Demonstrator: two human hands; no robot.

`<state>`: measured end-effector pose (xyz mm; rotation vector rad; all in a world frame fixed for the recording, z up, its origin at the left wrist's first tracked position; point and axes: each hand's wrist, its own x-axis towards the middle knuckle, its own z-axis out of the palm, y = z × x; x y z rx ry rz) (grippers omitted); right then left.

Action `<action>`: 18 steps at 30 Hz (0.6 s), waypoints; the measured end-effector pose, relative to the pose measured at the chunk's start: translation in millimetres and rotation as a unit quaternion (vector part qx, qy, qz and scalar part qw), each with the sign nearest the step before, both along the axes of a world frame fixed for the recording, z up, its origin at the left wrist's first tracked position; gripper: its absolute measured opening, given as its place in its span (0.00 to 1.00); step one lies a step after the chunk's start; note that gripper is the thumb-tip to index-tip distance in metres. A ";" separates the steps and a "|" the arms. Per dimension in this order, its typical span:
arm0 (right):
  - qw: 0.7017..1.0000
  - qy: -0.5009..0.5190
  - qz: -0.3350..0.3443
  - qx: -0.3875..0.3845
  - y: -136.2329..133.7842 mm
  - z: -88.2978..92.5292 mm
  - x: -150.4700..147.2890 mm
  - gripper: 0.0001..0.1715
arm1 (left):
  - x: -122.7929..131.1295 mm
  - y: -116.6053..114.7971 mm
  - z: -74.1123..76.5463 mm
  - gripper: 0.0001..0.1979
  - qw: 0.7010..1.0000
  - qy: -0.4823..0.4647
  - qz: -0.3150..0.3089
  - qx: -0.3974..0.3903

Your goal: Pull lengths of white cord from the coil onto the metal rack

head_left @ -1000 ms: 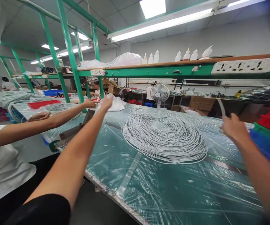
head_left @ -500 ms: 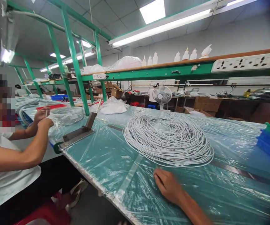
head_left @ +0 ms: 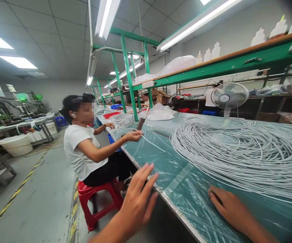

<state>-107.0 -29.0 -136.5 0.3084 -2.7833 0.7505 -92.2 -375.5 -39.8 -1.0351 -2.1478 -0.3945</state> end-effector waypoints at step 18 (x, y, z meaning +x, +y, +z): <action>0.992 0.000 -0.107 0.063 -6.3 14.2 1.9 0.14 | -4.7 108.5 -9.4 0.13 0.926 -0.133 -0.354 -0.012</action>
